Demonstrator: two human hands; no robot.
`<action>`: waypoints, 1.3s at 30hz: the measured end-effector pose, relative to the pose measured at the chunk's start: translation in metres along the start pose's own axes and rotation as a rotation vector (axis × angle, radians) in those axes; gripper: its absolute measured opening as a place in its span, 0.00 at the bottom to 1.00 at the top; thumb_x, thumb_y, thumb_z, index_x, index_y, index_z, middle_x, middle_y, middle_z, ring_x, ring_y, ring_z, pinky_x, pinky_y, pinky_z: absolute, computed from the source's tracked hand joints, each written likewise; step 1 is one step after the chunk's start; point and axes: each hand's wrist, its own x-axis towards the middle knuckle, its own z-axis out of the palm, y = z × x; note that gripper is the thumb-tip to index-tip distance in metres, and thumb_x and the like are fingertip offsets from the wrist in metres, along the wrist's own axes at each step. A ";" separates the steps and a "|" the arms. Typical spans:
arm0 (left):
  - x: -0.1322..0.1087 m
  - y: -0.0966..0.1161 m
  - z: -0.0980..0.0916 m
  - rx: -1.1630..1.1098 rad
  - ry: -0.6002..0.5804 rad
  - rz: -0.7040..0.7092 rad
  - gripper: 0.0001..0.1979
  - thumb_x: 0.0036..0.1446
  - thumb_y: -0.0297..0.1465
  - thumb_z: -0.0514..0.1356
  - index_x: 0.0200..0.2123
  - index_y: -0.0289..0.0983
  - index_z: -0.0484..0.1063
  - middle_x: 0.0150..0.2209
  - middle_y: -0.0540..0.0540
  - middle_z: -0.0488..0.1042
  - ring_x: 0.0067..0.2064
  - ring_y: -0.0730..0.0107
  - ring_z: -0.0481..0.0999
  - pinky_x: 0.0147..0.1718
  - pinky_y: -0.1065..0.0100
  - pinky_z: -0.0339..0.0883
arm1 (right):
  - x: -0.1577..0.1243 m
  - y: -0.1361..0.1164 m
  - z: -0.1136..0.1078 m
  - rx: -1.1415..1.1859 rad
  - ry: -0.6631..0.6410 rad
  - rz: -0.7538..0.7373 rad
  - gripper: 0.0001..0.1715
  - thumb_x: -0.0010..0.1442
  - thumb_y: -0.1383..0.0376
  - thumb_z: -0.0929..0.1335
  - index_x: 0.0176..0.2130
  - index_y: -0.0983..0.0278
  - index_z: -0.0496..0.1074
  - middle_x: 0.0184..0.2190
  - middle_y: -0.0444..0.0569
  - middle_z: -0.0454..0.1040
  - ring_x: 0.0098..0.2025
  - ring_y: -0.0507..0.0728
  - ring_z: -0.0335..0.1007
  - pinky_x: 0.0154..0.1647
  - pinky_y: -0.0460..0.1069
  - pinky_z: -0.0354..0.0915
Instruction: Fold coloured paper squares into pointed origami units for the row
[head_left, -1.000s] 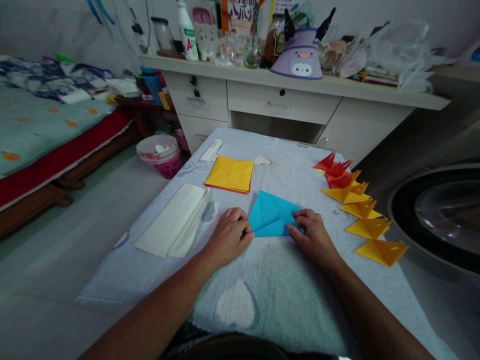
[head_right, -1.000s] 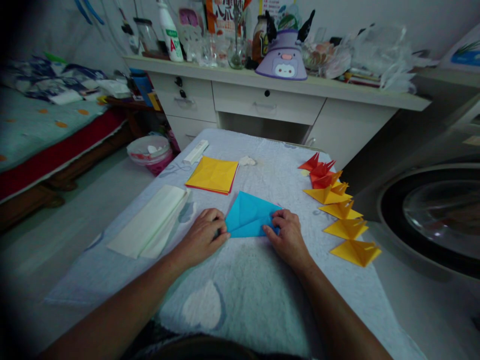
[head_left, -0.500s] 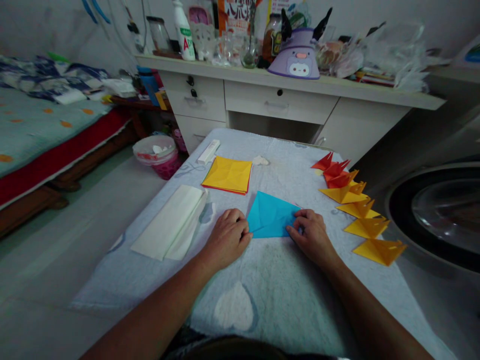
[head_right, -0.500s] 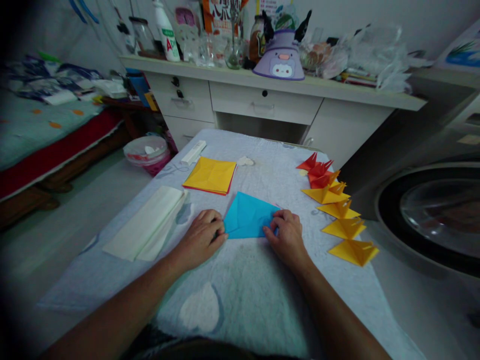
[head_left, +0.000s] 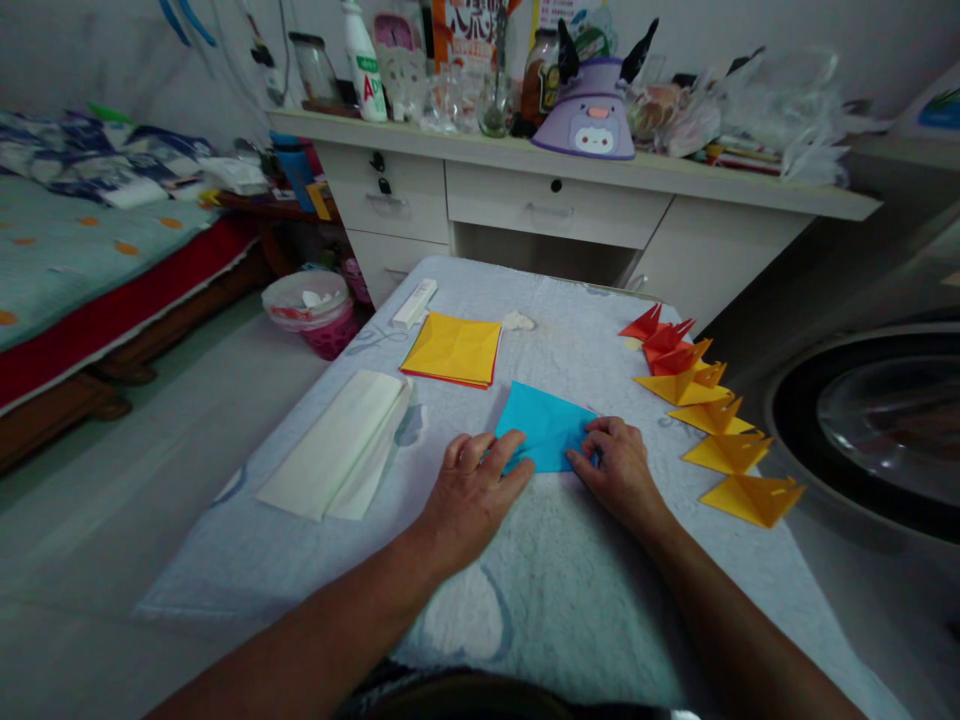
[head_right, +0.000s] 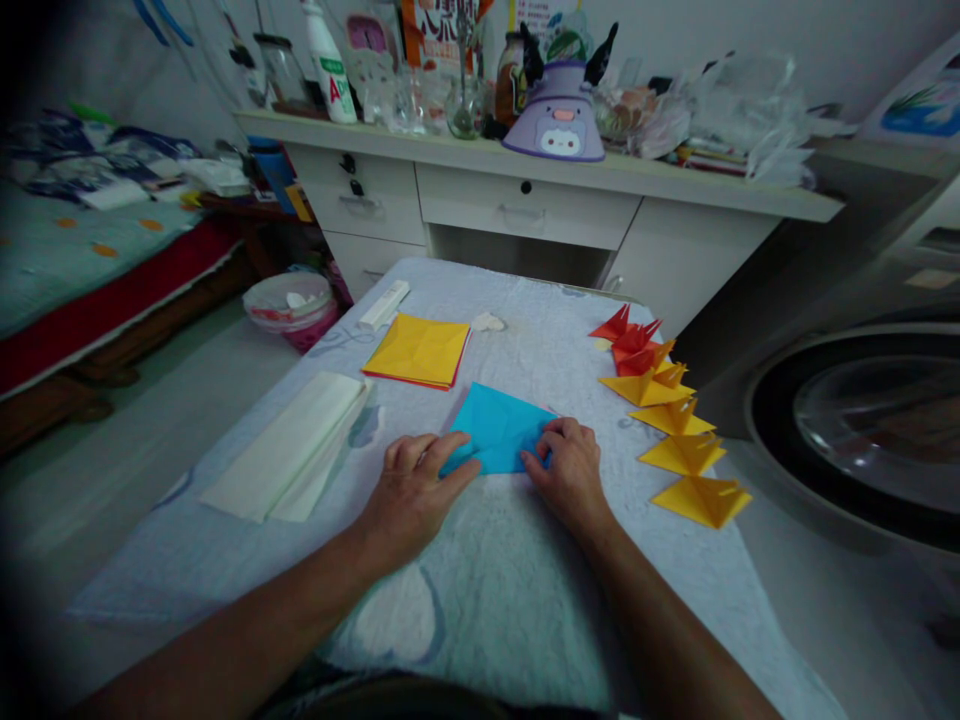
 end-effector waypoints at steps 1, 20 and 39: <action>0.000 0.002 0.000 -0.017 -0.019 0.054 0.12 0.64 0.27 0.55 0.48 0.44 0.71 0.56 0.46 0.69 0.54 0.56 0.64 0.52 0.52 0.59 | 0.000 0.000 0.000 -0.002 0.003 -0.002 0.10 0.54 0.60 0.71 0.24 0.62 0.71 0.41 0.53 0.71 0.44 0.63 0.65 0.46 0.58 0.60; 0.002 0.011 0.008 -0.291 -0.266 0.192 0.22 0.62 0.36 0.59 0.57 0.36 0.63 0.60 0.39 0.68 0.63 0.57 0.65 0.60 0.56 0.61 | 0.001 0.004 0.003 -0.018 0.020 -0.015 0.10 0.55 0.58 0.70 0.32 0.62 0.70 0.38 0.52 0.71 0.42 0.62 0.66 0.46 0.57 0.59; 0.007 0.013 0.004 -0.275 -0.281 0.201 0.21 0.60 0.36 0.59 0.55 0.35 0.65 0.56 0.41 0.72 0.59 0.58 0.68 0.60 0.58 0.60 | -0.010 -0.032 -0.013 0.262 -0.156 -0.470 0.18 0.63 0.73 0.61 0.48 0.61 0.72 0.46 0.53 0.73 0.48 0.59 0.67 0.51 0.56 0.64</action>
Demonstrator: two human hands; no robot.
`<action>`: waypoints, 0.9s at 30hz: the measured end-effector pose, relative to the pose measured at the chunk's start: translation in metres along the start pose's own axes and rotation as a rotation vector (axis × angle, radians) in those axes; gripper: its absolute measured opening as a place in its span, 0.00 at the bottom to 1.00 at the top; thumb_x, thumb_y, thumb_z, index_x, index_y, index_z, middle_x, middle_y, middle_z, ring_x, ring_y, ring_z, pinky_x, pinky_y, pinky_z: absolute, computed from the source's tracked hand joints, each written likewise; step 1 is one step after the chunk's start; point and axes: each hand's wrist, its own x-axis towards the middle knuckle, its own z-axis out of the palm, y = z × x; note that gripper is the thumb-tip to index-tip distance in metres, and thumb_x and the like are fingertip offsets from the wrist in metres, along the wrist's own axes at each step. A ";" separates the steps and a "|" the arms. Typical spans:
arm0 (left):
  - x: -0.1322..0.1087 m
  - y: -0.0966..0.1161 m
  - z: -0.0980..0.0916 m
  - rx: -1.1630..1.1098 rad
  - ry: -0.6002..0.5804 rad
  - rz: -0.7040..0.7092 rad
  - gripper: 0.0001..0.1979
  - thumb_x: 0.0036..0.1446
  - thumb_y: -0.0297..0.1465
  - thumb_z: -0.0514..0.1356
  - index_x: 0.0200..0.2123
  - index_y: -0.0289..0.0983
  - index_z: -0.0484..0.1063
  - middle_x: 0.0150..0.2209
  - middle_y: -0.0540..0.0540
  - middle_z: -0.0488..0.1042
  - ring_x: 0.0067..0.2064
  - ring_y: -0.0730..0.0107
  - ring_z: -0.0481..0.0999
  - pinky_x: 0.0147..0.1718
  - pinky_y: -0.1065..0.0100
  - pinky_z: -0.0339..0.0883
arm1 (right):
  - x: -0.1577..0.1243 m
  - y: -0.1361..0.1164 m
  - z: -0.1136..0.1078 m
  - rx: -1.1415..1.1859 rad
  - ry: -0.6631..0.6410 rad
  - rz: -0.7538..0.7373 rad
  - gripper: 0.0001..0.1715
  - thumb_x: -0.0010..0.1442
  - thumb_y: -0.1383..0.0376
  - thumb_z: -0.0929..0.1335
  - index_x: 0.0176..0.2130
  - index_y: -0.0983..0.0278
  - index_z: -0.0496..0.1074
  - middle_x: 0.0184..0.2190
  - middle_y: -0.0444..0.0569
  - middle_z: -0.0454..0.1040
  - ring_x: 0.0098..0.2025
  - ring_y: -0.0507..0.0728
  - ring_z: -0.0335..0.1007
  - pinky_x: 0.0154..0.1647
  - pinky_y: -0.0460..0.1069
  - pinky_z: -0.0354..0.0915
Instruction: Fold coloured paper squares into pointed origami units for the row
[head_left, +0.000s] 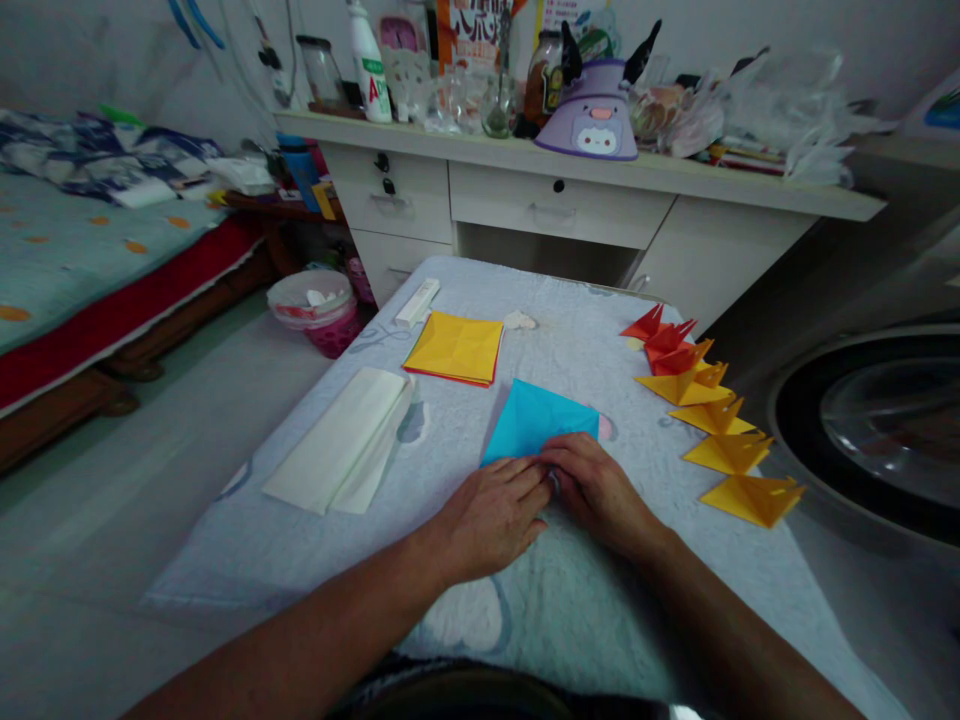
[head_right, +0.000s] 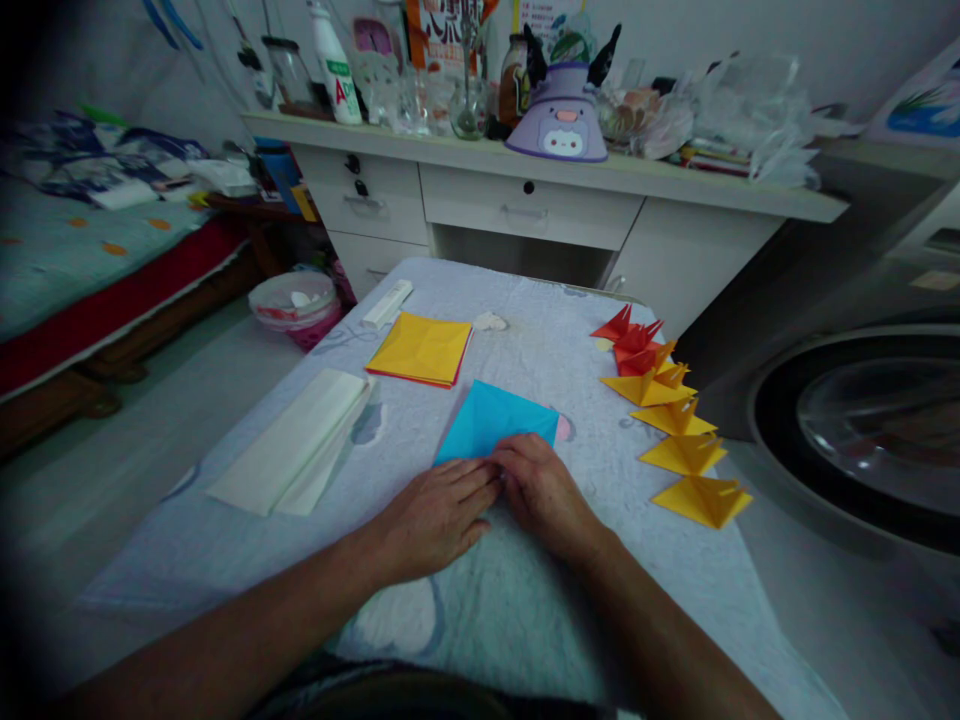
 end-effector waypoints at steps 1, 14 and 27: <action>0.000 0.000 0.000 -0.004 0.003 0.002 0.21 0.60 0.35 0.60 0.55 0.35 0.66 0.56 0.41 0.72 0.59 0.58 0.68 0.60 0.58 0.61 | 0.000 -0.001 0.002 0.014 -0.029 -0.001 0.18 0.63 0.73 0.61 0.48 0.61 0.72 0.45 0.53 0.74 0.47 0.59 0.67 0.50 0.55 0.65; -0.034 0.001 -0.002 0.087 0.011 -0.056 0.21 0.62 0.36 0.58 0.56 0.35 0.64 0.60 0.38 0.68 0.62 0.57 0.66 0.60 0.57 0.62 | -0.001 0.006 0.008 -0.080 -0.036 0.008 0.17 0.61 0.73 0.63 0.48 0.65 0.73 0.45 0.56 0.72 0.46 0.61 0.67 0.48 0.58 0.67; -0.056 0.002 -0.011 0.154 -0.020 -0.213 0.24 0.61 0.39 0.59 0.58 0.36 0.64 0.62 0.40 0.66 0.61 0.55 0.65 0.57 0.54 0.61 | 0.000 0.006 0.007 -0.083 -0.060 0.023 0.18 0.60 0.73 0.63 0.48 0.65 0.73 0.46 0.56 0.71 0.47 0.61 0.66 0.50 0.59 0.66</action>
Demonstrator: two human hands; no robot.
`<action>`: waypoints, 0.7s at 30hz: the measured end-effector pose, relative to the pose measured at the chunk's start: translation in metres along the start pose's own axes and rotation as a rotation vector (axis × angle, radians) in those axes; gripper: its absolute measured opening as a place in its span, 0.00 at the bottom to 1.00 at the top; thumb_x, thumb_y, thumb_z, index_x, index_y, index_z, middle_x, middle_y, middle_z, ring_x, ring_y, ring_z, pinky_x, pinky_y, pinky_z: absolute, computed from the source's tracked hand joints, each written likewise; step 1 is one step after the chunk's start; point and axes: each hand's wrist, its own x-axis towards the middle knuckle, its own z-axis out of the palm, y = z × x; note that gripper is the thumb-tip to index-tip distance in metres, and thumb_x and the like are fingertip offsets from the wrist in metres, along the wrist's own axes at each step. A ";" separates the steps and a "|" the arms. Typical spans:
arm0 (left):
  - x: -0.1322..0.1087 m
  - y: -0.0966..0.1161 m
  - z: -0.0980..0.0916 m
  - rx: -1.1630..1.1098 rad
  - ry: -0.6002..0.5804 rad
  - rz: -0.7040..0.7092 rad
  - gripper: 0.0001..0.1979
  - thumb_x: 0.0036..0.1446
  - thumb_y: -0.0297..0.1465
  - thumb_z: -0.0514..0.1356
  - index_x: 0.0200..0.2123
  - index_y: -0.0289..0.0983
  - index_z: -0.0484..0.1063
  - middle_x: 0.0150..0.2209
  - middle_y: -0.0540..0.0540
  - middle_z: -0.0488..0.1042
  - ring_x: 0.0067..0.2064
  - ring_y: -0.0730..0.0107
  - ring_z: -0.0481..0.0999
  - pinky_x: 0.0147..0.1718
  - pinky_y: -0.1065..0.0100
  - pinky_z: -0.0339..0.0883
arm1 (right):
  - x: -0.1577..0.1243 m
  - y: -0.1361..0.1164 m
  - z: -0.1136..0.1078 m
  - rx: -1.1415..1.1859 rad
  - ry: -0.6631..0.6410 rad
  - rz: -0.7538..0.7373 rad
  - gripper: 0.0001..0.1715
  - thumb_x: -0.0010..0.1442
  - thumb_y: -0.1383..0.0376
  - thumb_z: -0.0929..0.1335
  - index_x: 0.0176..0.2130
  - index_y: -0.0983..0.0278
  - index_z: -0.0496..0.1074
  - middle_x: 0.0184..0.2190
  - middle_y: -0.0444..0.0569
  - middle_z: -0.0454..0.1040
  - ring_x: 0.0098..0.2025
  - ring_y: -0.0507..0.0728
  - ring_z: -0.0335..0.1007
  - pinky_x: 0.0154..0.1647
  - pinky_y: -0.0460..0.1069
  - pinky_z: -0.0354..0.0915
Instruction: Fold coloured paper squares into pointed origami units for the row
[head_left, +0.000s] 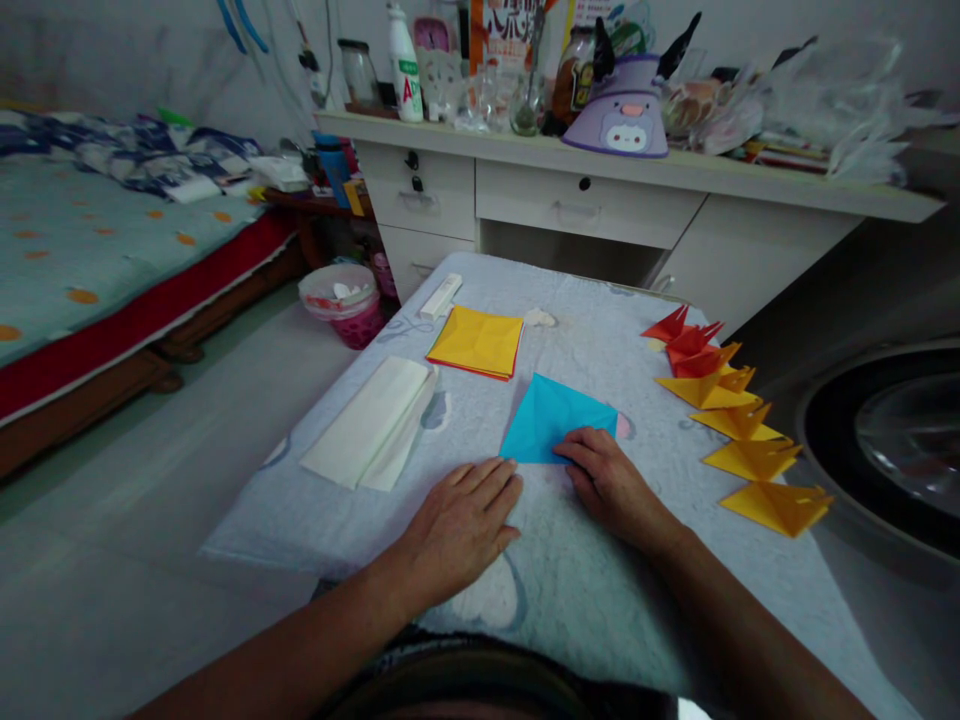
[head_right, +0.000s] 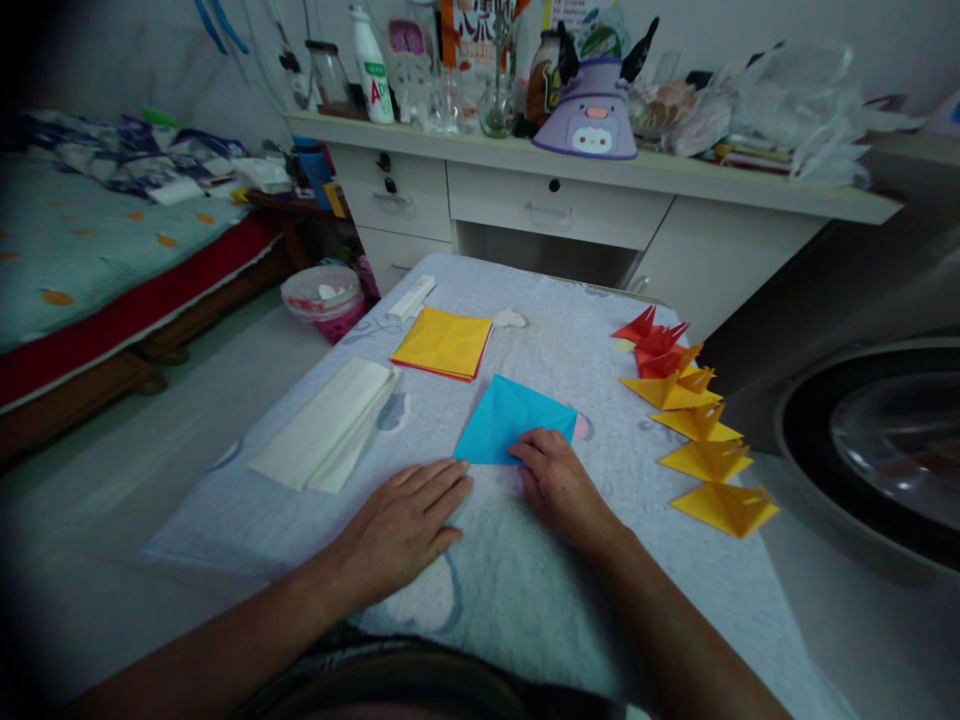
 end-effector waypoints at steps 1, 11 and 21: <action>0.000 -0.001 -0.001 0.006 -0.001 -0.013 0.24 0.61 0.39 0.59 0.57 0.36 0.64 0.61 0.40 0.66 0.61 0.55 0.66 0.57 0.54 0.61 | 0.000 0.000 0.000 0.000 0.000 -0.002 0.18 0.60 0.73 0.63 0.48 0.65 0.73 0.46 0.56 0.71 0.47 0.61 0.66 0.50 0.59 0.66; 0.010 0.002 -0.018 0.073 -0.062 -0.120 0.24 0.62 0.41 0.58 0.59 0.42 0.62 0.50 0.45 0.71 0.52 0.56 0.66 0.49 0.55 0.60 | -0.003 -0.006 -0.005 -0.065 -0.078 -0.055 0.23 0.65 0.58 0.64 0.55 0.64 0.71 0.49 0.59 0.68 0.48 0.63 0.64 0.51 0.61 0.64; 0.025 0.010 -0.015 0.073 -0.066 -0.139 0.25 0.60 0.44 0.59 0.56 0.39 0.65 0.47 0.44 0.71 0.50 0.55 0.65 0.47 0.54 0.59 | -0.005 -0.021 -0.007 -0.262 -0.198 -0.069 0.33 0.61 0.45 0.64 0.62 0.54 0.65 0.54 0.60 0.66 0.52 0.68 0.62 0.51 0.66 0.62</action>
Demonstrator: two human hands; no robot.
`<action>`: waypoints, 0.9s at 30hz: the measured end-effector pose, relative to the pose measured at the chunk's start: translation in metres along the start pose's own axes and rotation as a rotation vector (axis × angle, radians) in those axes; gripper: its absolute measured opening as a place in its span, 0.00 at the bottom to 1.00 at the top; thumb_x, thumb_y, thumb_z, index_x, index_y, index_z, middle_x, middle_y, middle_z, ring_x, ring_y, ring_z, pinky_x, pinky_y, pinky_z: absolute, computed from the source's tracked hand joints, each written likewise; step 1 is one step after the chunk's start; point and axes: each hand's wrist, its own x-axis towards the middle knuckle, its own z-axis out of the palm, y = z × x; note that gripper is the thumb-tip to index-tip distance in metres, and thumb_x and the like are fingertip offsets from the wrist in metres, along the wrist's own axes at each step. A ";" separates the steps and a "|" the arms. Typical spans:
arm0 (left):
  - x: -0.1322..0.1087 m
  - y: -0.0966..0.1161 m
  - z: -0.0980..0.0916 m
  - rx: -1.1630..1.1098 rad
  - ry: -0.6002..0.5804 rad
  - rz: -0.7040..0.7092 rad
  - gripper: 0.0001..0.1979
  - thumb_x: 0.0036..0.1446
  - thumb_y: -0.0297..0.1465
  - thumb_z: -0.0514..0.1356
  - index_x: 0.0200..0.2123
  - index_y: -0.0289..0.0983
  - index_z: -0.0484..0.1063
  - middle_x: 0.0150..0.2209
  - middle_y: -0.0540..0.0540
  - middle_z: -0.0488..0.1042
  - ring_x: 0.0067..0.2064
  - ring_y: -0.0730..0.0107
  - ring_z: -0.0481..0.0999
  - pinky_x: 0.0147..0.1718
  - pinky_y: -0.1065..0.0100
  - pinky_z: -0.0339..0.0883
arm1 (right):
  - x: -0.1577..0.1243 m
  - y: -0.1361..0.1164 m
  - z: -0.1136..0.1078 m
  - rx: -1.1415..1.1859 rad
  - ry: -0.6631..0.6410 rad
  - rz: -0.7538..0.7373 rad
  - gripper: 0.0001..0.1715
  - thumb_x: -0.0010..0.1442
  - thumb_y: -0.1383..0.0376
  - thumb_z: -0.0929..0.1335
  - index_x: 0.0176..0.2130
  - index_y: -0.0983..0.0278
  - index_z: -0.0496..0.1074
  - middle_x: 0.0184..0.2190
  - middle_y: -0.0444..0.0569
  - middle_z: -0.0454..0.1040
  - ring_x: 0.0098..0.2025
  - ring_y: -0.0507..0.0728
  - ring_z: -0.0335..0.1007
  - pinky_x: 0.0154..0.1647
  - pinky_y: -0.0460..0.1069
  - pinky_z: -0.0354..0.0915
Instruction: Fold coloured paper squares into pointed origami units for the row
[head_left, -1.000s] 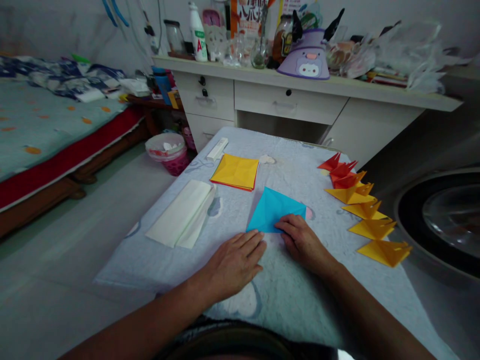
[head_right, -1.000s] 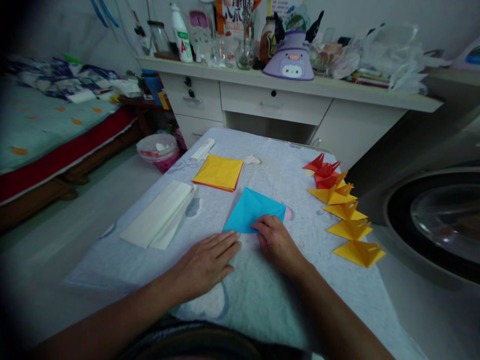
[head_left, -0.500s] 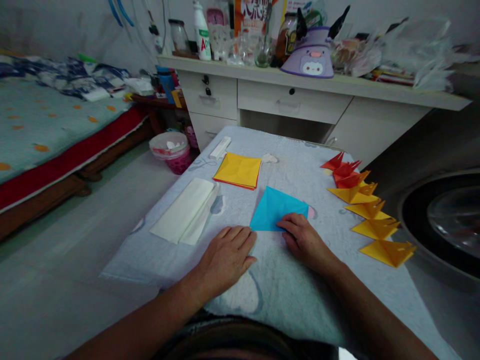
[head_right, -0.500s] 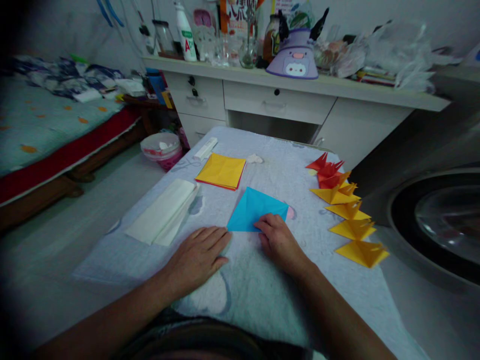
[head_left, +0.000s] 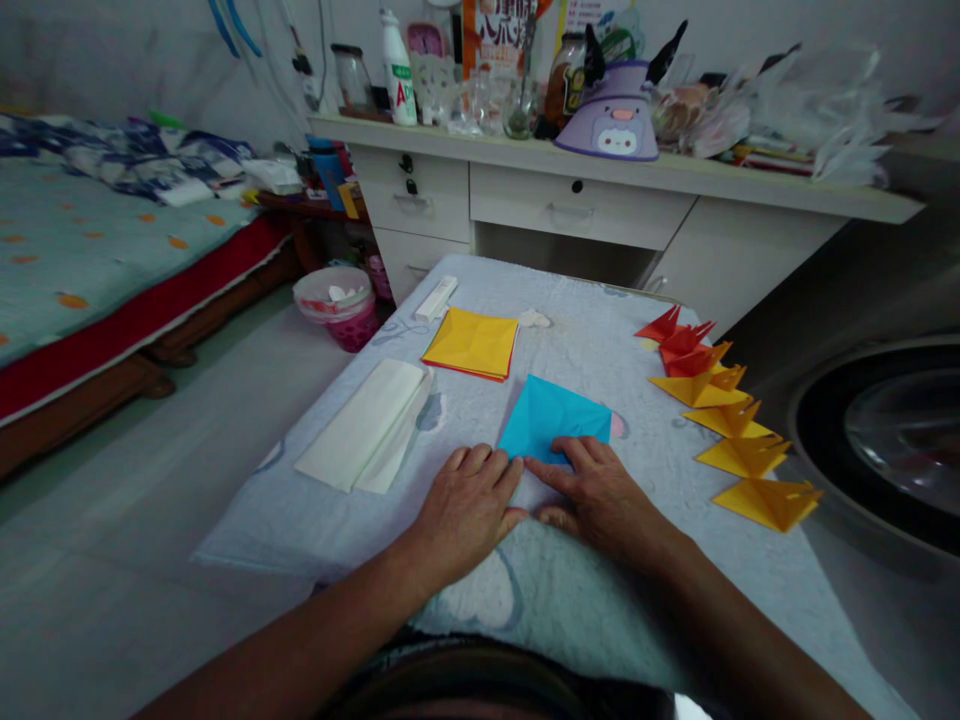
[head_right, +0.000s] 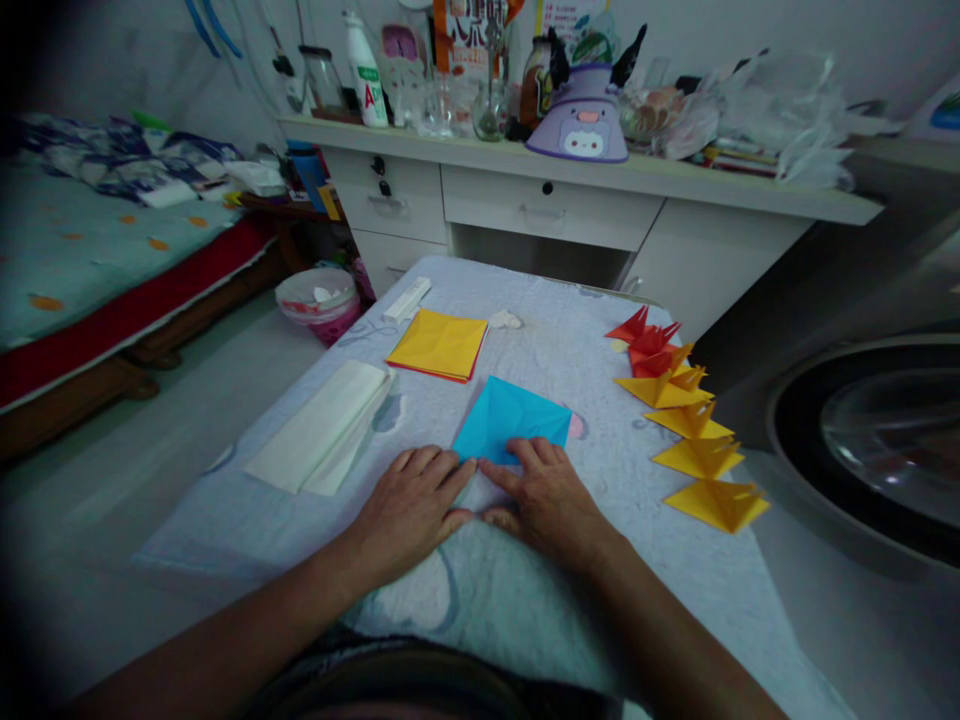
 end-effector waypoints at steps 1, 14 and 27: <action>-0.001 -0.001 0.000 0.004 -0.001 0.005 0.25 0.60 0.44 0.59 0.57 0.38 0.64 0.47 0.43 0.71 0.50 0.55 0.65 0.47 0.54 0.59 | -0.001 0.001 -0.001 0.001 -0.011 0.000 0.33 0.61 0.46 0.64 0.61 0.54 0.66 0.55 0.60 0.66 0.52 0.68 0.62 0.52 0.65 0.62; -0.011 -0.012 0.003 0.018 -0.027 -0.014 0.22 0.61 0.40 0.59 0.56 0.37 0.65 0.49 0.42 0.72 0.51 0.56 0.67 0.47 0.56 0.63 | -0.023 0.040 -0.033 0.103 -0.135 0.041 0.20 0.63 0.59 0.66 0.54 0.55 0.73 0.52 0.56 0.68 0.52 0.65 0.65 0.52 0.62 0.64; -0.013 -0.013 0.001 0.016 -0.050 -0.022 0.21 0.63 0.38 0.57 0.57 0.38 0.66 0.51 0.43 0.72 0.52 0.56 0.67 0.48 0.55 0.63 | -0.033 0.056 -0.044 0.185 -0.162 0.093 0.17 0.64 0.58 0.65 0.50 0.56 0.76 0.48 0.56 0.70 0.50 0.62 0.66 0.52 0.60 0.65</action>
